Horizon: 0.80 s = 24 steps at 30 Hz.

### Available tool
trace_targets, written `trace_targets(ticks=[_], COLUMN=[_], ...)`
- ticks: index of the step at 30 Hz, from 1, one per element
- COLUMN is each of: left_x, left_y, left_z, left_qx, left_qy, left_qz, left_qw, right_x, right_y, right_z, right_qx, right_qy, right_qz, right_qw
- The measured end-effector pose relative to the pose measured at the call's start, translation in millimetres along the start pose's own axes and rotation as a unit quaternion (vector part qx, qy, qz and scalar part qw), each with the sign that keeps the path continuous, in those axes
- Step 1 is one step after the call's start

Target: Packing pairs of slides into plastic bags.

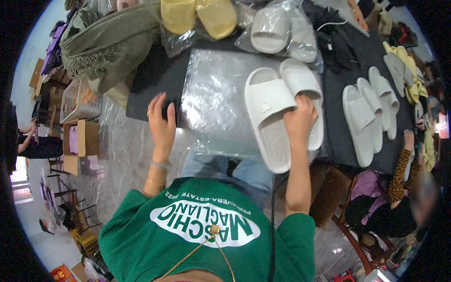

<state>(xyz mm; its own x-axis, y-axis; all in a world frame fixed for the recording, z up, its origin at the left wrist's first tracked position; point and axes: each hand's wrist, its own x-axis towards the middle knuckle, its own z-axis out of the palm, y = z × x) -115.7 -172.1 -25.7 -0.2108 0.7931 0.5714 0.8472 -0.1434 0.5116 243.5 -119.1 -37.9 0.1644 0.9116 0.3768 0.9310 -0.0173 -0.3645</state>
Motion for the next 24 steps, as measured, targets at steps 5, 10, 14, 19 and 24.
trace_targets(ticks=[5, 10, 14, 19, 24], left_x=[-85.1, -94.0, -94.4, -105.0, -98.4], left_y=[16.1, 9.6, 3.6, -9.1, -12.8], left_z=[-21.8, -28.4, -40.2, -33.9, -15.4], left_qx=[-0.175, -0.221, -0.314, -0.335, -0.408], left_qy=[-0.036, -0.115, -0.12, -0.194, -0.153], left_qz=[-0.306, -0.342, -0.34, -0.38, -0.404], left_qw=[0.935, 0.906, 0.878, 0.84, 0.804], right_x=[4.0, 1.7, 1.7, -0.2, -2.1], right_y=[0.3, 3.3, 7.7, 6.2, 0.4], right_z=[0.9, 7.4, 10.0, 5.7, 5.1], right_qx=[0.002, -0.013, -0.003, 0.007, 0.004], right_qy=[0.004, 0.015, 0.019, 0.025, 0.028], right_qz=[-0.012, -0.02, -0.026, -0.034, -0.035], right_qw=[1.0, 1.0, 0.999, 0.999, 0.999])
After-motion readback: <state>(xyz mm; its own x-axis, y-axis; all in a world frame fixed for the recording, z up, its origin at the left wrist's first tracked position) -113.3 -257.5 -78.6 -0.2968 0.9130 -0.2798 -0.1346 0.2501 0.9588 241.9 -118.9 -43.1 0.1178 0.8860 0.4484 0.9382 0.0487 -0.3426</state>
